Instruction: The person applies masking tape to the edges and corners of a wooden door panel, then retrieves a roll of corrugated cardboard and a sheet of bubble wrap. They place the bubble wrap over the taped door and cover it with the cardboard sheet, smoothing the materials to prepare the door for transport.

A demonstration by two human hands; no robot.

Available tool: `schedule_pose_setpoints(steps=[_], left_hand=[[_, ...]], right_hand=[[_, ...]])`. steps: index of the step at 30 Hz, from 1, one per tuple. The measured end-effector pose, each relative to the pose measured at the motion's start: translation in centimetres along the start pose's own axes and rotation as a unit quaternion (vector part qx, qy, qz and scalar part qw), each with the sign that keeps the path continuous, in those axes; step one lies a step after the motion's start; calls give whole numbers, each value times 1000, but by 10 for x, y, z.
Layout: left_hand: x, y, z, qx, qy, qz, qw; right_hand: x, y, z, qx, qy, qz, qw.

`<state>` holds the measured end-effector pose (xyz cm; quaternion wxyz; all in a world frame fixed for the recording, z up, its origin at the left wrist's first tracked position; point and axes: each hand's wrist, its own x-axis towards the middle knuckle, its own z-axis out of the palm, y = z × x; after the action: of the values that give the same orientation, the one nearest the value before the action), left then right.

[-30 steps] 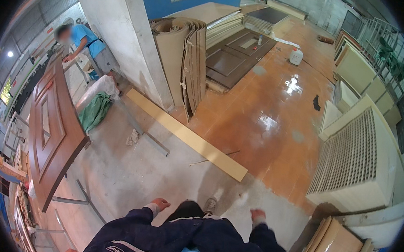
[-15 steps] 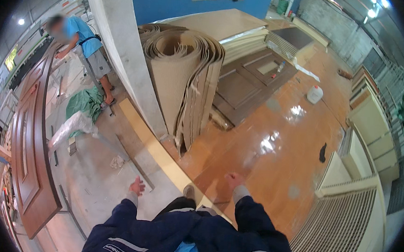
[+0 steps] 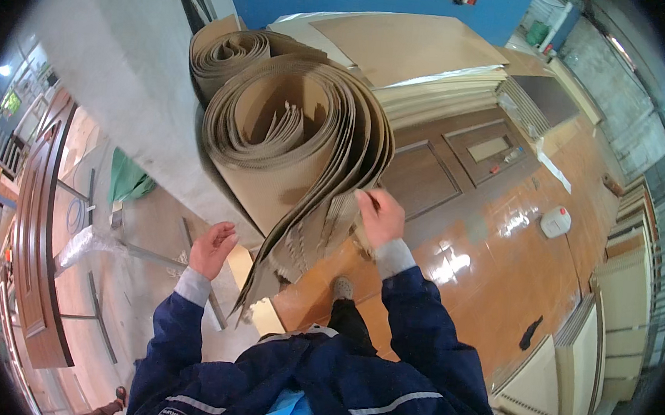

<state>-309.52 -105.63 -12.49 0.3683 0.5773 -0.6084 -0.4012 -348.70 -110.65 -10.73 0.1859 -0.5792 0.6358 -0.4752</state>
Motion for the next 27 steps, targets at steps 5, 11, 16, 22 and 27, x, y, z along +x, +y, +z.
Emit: schedule_pose_setpoints(steps=[5, 11, 16, 22, 27], left_hand=[[52, 53, 30, 84, 1, -38, 996], [76, 74, 73, 144, -61, -74, 985], [89, 84, 81, 178, -76, -111, 975], [143, 92, 77, 350, 140, 155, 913], [172, 68, 71, 392, 117, 149, 900]], right_hand=[[183, 41, 20, -161, 54, -35, 985], [303, 105, 52, -267, -163, 86, 946], [310, 77, 61, -301, -72, -16, 951], [295, 18, 102, -240, -220, -111, 939], [292, 7, 104, -360, -276, -106, 885]])
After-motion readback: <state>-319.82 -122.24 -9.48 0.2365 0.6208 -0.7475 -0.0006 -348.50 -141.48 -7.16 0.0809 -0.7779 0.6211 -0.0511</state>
